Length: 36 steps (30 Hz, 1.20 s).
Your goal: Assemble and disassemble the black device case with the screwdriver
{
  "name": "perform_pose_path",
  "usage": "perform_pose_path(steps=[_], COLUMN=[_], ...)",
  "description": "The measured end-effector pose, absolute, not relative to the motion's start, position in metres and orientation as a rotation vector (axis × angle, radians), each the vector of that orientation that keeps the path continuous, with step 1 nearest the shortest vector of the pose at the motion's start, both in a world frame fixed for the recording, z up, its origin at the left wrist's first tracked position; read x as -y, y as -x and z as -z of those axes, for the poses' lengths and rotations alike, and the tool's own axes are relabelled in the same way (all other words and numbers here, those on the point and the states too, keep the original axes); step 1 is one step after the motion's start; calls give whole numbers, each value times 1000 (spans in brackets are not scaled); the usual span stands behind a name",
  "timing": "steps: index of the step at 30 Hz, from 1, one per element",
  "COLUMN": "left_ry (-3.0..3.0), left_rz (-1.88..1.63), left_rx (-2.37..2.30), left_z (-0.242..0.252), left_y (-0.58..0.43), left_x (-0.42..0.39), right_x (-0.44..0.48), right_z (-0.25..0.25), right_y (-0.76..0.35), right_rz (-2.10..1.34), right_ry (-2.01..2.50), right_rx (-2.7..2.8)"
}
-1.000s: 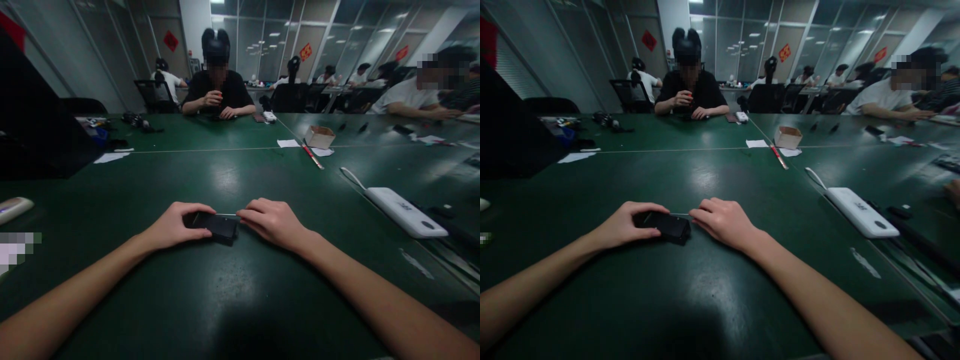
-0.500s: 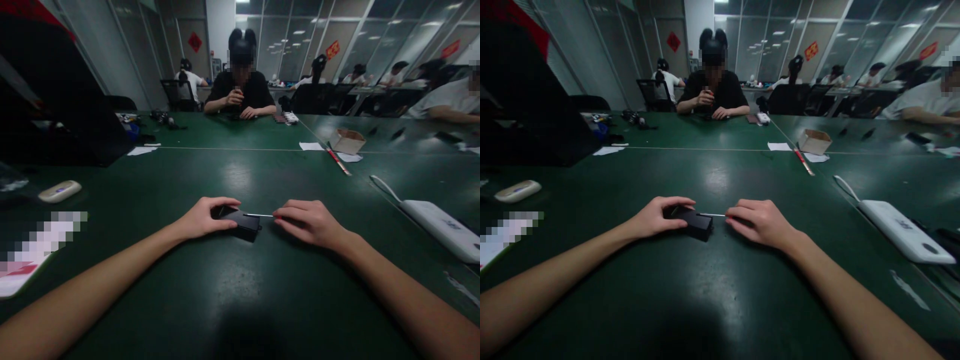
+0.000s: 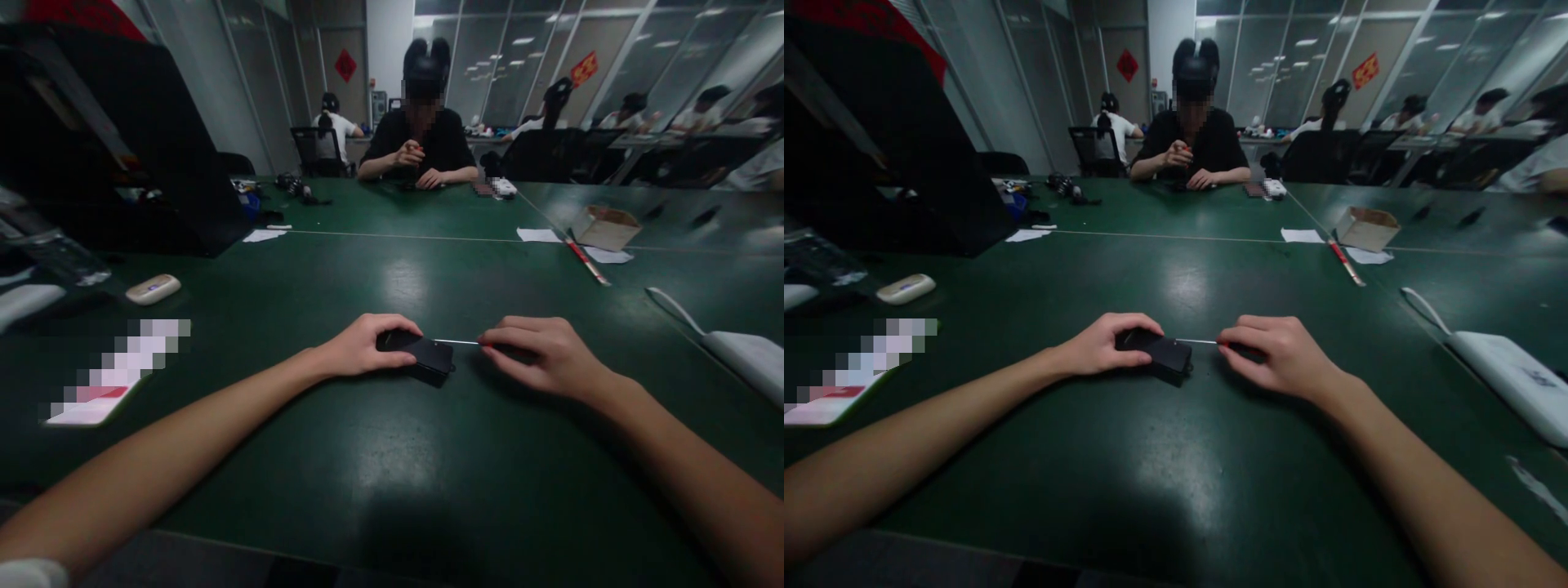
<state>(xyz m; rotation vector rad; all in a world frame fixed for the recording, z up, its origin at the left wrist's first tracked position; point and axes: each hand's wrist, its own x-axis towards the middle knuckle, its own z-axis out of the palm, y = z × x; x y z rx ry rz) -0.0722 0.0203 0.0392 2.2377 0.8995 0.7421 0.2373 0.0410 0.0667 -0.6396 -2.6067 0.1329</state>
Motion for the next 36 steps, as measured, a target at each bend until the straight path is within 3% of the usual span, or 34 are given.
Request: perform_pose_path(steps=[13,20,27,36], left_ry=[-2282,-2228,-2189,-2237], left_rz=[-772,-791,-808,-840], left_rx=[-907,-968,-983,-960], left_z=[-37,-35,-35,-34], left_y=[70,67,66,65], left_x=[-17,-15,-14,-14], right_x=[-37,-35,-35,-36], right_z=[-65,-47,-50,-51], right_y=[-232,-215,-206,-196], right_rz=[-116,148,-431,-510], right_ry=[630,595,662,654], right_rx=[2616,2638,2555,2539])
